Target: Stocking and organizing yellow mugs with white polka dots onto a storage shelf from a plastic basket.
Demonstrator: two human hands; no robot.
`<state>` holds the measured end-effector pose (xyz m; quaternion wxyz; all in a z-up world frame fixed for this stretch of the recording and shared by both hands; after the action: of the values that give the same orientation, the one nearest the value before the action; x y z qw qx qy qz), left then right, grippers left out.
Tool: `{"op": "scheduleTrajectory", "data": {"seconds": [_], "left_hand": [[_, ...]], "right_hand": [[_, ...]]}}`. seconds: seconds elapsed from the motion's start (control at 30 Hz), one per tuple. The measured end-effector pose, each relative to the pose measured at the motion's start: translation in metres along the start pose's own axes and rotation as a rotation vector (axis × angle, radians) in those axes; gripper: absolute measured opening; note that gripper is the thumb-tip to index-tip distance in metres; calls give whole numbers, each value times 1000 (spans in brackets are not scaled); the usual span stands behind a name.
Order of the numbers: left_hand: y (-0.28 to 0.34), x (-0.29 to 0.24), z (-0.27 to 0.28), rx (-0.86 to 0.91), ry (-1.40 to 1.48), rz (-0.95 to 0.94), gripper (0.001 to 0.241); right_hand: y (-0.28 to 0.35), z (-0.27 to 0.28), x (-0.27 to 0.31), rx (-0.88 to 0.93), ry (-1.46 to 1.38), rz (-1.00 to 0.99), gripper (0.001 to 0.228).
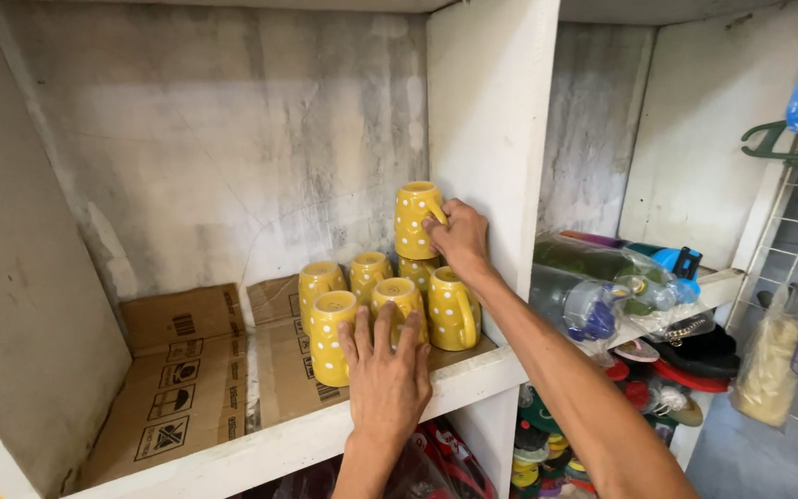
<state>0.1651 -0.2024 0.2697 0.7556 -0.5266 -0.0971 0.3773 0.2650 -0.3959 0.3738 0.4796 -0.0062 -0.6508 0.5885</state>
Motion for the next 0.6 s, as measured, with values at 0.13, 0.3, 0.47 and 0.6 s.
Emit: {"op": "scheduleTrajectory", "data": {"seconds": [0.13, 0.3, 0.47, 0.6], "left_hand": [[0, -1, 1, 6, 7, 7, 46], [0, 0, 0, 19, 23, 15, 46], [1, 2, -1, 28, 35, 13, 47], [0, 1, -1, 39, 38, 16, 48]], "right_hand": [[-2, -7, -5, 42, 14, -33, 13], [-7, -13, -11, 75, 49, -70, 15], [-15, -14, -27, 79, 98, -51, 15], [-21, -16, -42, 76, 67, -60, 19]]}}
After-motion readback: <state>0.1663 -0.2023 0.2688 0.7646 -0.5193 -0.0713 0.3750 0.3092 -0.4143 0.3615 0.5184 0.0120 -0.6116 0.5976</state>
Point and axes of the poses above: each hand's wrist, its own y-axis away from the middle knuckle, its own z-axis out of the back of the hand, x = y × z, the point moved 4 cm from there along -y, towards the middle knuckle, and after that the axes turned 8 degrees about z, right-handed, at the moved point
